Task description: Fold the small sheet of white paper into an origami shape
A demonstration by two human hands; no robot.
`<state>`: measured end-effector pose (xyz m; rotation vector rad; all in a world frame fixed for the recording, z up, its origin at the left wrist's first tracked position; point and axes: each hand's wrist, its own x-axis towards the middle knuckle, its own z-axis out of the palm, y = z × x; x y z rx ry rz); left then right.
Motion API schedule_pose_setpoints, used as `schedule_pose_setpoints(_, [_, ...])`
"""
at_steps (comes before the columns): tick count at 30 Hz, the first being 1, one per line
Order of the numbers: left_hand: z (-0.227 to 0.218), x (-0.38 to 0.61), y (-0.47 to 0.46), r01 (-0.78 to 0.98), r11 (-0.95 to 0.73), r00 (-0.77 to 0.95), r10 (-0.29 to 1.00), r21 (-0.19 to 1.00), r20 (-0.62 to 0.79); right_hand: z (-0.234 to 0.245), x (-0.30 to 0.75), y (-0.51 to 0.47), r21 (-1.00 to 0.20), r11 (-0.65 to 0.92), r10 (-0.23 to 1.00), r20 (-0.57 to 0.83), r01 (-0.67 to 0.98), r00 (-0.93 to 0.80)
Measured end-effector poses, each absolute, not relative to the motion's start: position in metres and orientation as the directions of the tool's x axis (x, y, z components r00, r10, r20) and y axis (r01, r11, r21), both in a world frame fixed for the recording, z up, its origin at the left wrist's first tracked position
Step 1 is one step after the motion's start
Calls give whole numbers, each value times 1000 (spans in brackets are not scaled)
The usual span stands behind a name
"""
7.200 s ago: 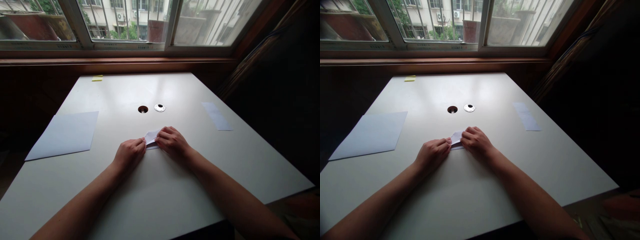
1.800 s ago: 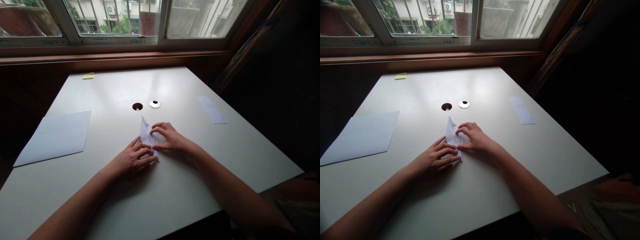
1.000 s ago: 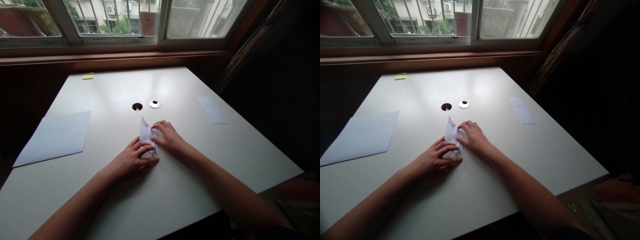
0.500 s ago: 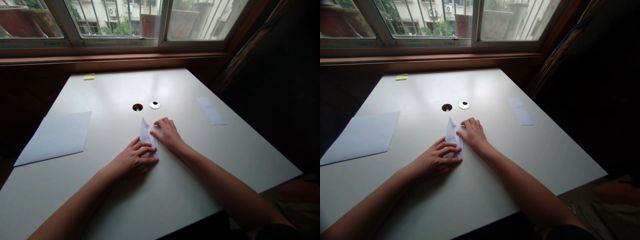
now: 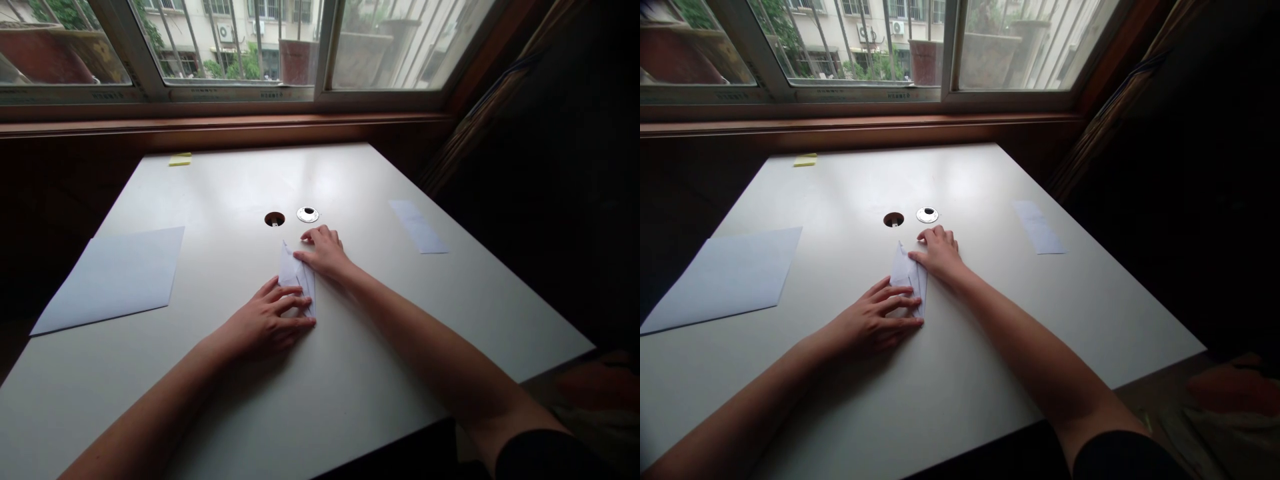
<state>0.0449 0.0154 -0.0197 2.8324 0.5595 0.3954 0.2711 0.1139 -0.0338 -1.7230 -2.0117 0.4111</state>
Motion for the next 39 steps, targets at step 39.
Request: schedule_pose_setpoints(39, [-20,47,11,586,-801,744,592,123,310,-34,262,161,-711,247,966,237,658,-107])
